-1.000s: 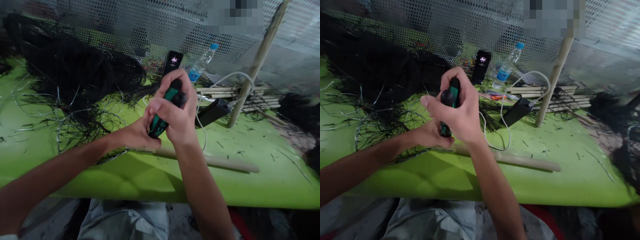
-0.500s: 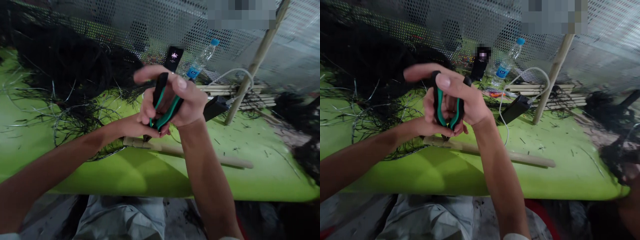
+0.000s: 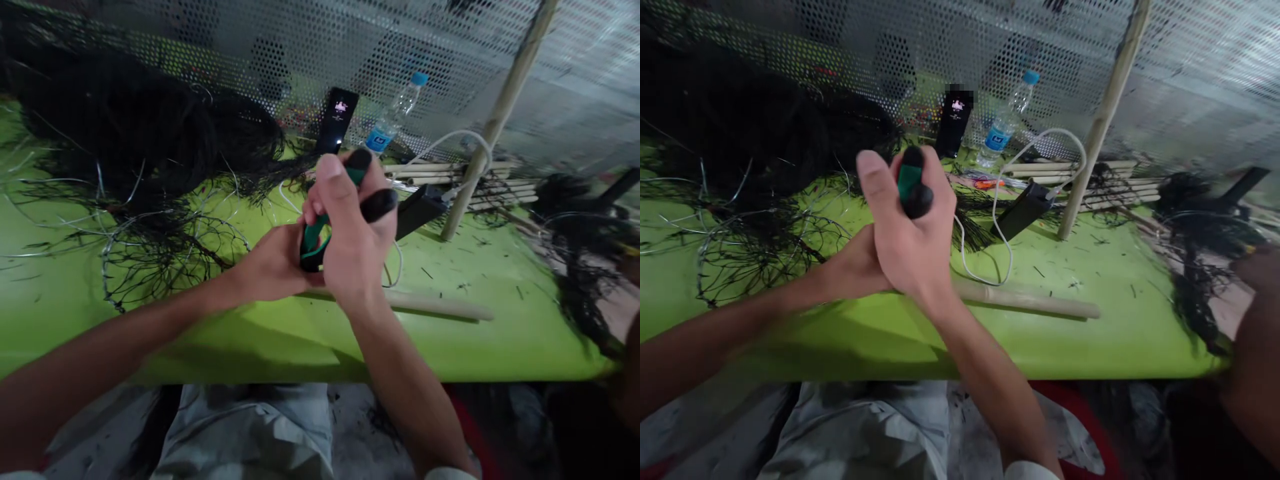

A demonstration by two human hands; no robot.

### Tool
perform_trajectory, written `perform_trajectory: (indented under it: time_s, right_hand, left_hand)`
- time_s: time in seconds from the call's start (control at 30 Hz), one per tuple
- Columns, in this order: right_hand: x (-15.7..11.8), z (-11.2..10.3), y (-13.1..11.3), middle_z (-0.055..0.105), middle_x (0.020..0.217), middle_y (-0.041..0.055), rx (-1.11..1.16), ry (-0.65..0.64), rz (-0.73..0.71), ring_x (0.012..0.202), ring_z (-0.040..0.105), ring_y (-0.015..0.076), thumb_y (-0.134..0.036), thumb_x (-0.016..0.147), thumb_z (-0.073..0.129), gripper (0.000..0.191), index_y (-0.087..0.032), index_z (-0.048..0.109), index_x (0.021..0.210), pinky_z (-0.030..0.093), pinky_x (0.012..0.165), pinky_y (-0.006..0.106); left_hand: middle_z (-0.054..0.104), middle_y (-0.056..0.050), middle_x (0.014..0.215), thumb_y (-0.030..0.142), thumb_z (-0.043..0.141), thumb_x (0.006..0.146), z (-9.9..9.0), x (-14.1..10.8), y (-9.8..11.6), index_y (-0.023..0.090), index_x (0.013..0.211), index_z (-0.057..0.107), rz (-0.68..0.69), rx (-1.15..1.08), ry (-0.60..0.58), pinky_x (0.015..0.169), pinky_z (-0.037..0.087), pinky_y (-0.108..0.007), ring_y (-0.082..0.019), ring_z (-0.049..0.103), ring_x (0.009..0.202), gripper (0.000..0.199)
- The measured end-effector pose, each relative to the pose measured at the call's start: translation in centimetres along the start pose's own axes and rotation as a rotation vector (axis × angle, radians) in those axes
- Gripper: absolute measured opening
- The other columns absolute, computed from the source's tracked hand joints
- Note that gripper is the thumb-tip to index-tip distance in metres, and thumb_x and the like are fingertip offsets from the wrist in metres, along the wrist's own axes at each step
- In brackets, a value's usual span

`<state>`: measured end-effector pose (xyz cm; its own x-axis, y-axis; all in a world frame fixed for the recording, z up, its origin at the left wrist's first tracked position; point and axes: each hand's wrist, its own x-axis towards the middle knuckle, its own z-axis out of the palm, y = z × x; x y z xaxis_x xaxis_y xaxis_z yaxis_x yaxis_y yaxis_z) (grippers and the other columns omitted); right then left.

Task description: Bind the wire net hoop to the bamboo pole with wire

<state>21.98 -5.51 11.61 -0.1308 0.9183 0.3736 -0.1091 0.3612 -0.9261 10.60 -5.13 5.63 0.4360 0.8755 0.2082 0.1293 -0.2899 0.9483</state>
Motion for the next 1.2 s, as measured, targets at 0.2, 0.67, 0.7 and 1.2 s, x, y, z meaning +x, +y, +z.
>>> perform_trajectory:
  time_s: [0.2,0.67,0.7,1.2]
  right_hand:
    - [4.5,-2.4,1.4,0.068,0.100,-0.0026,0.242,-0.591,-0.066,0.104,0.068,0.0151,-0.054,0.072,0.081,0.051,-0.025,0.057,0.107,0.059,0.092,0.028]
    - [3.5,-2.3,2.3,0.061,0.061,-0.0036,0.508,-0.527,-0.094,0.050,0.059,0.0128,-0.024,0.085,0.068,0.007,-0.020,0.064,0.090,0.053,0.050,0.026]
    - [3.3,-2.3,2.2,0.060,0.060,-0.0040,0.472,-0.429,-0.089,0.049,0.058,0.0130,-0.025,0.085,0.068,0.006,-0.021,0.064,0.088,0.052,0.050,0.027]
    - [-1.4,0.6,0.0,0.061,0.087,-0.0030,-0.080,0.413,-0.079,0.080,0.069,0.0109,-0.038,0.099,0.060,0.010,-0.028,0.061,0.098,0.056,0.072,0.022]
  left_hand:
    - [0.056,0.002,0.074,0.021,0.074,0.066,-1.0,0.8,-1.2,0.021,0.083,0.055,0.050,-0.136,-0.165,0.083,0.059,-0.040,-0.022,0.067,0.085,0.025]
    - [0.065,-0.016,0.128,0.062,0.071,0.086,-4.9,-2.3,-0.7,0.014,0.132,0.061,0.010,0.799,-0.316,0.115,0.040,-0.055,-0.038,0.055,0.128,0.067]
    - [0.065,-0.016,0.125,0.063,0.074,0.084,-4.6,-2.9,-1.3,0.013,0.128,0.065,0.019,0.862,-0.301,0.117,0.036,-0.057,-0.039,0.055,0.127,0.068]
    - [0.071,-0.003,0.098,0.038,0.085,0.084,-2.1,-4.6,-4.3,0.020,0.096,0.078,0.012,0.698,-0.116,0.097,0.044,-0.043,-0.026,0.064,0.101,0.023]
